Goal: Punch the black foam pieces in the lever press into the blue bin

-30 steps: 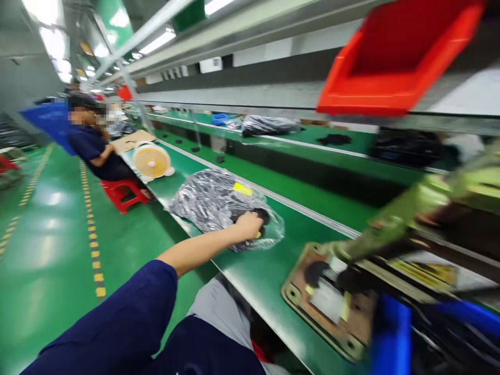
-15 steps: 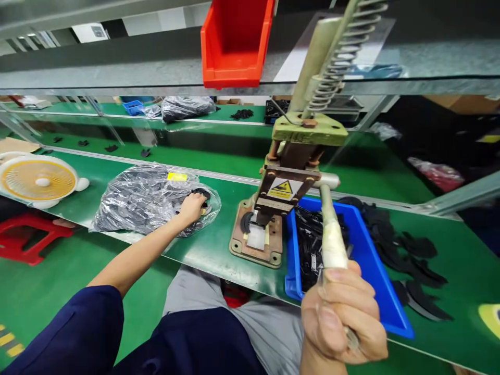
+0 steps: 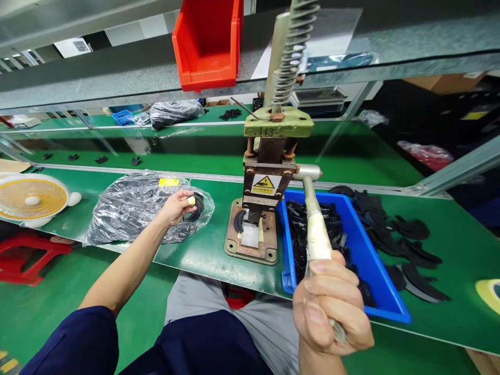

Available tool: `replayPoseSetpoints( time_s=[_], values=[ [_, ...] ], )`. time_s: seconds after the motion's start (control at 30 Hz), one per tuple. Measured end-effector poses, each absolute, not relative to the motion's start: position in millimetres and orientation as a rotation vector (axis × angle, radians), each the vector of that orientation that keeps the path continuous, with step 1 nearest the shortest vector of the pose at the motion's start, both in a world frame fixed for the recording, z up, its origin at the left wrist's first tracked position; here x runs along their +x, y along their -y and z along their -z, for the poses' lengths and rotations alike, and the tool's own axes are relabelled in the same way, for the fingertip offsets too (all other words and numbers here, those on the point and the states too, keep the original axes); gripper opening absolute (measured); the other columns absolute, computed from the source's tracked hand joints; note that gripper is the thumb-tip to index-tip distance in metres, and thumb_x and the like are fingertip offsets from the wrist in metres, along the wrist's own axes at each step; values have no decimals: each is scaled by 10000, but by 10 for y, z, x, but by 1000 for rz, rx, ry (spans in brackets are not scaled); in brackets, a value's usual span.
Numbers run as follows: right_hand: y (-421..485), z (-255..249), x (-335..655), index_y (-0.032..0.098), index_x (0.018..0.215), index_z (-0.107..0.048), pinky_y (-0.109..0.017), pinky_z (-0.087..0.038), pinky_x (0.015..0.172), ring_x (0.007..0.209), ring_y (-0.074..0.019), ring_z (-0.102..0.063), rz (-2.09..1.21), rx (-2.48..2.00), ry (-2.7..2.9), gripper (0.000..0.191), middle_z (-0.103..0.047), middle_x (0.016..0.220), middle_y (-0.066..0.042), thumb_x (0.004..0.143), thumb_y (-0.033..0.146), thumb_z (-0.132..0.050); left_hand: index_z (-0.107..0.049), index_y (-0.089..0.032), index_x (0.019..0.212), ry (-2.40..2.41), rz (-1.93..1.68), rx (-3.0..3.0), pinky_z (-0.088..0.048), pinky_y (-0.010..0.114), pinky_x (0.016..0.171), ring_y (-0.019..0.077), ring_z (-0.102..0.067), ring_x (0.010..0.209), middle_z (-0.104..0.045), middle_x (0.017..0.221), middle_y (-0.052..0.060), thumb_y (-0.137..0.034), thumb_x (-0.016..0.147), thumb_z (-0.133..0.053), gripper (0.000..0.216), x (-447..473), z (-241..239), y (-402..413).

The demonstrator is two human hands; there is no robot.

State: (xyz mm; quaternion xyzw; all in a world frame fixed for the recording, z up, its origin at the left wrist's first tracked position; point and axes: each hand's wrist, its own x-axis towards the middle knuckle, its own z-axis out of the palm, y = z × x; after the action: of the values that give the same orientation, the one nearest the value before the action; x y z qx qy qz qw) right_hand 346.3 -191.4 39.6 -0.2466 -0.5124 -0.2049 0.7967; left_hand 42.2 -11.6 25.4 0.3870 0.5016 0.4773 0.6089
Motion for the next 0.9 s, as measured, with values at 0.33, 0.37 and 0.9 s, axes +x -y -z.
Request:
replayPoseSetpoints(
  time_s=[0.33, 0.37, 0.9],
  values=[
    [1987, -421, 3387, 209, 556, -360, -465, -501, 766, 627, -145, -574, 384, -655, 1088, 308, -562, 606, 60, 749, 215, -600, -595, -138, 831, -983, -973, 982, -583, 264, 762, 126, -694, 747, -715, 840, 24, -148, 575, -869, 375, 679, -174, 264],
    [1998, -426, 3379, 212, 556, -363, -475, -502, 764, 624, -152, -568, 379, -667, 1090, 299, -558, 602, 57, 746, 208, -594, -593, -139, 819, -970, -978, 1012, -574, 258, 783, 127, -696, 792, -727, 900, 40, -145, 565, -867, 373, 702, -147, 276],
    [2079, -431, 3370, 215, 619, -432, -509, -488, 872, 726, -166, -578, 291, -707, 1126, 171, -565, 661, 46, 744, 169, -539, -622, -123, 931, -929, -869, 934, -620, 328, 729, 197, -722, 860, -697, 1107, 106, -204, 674, -764, 305, 1062, -112, 445]
  ],
)
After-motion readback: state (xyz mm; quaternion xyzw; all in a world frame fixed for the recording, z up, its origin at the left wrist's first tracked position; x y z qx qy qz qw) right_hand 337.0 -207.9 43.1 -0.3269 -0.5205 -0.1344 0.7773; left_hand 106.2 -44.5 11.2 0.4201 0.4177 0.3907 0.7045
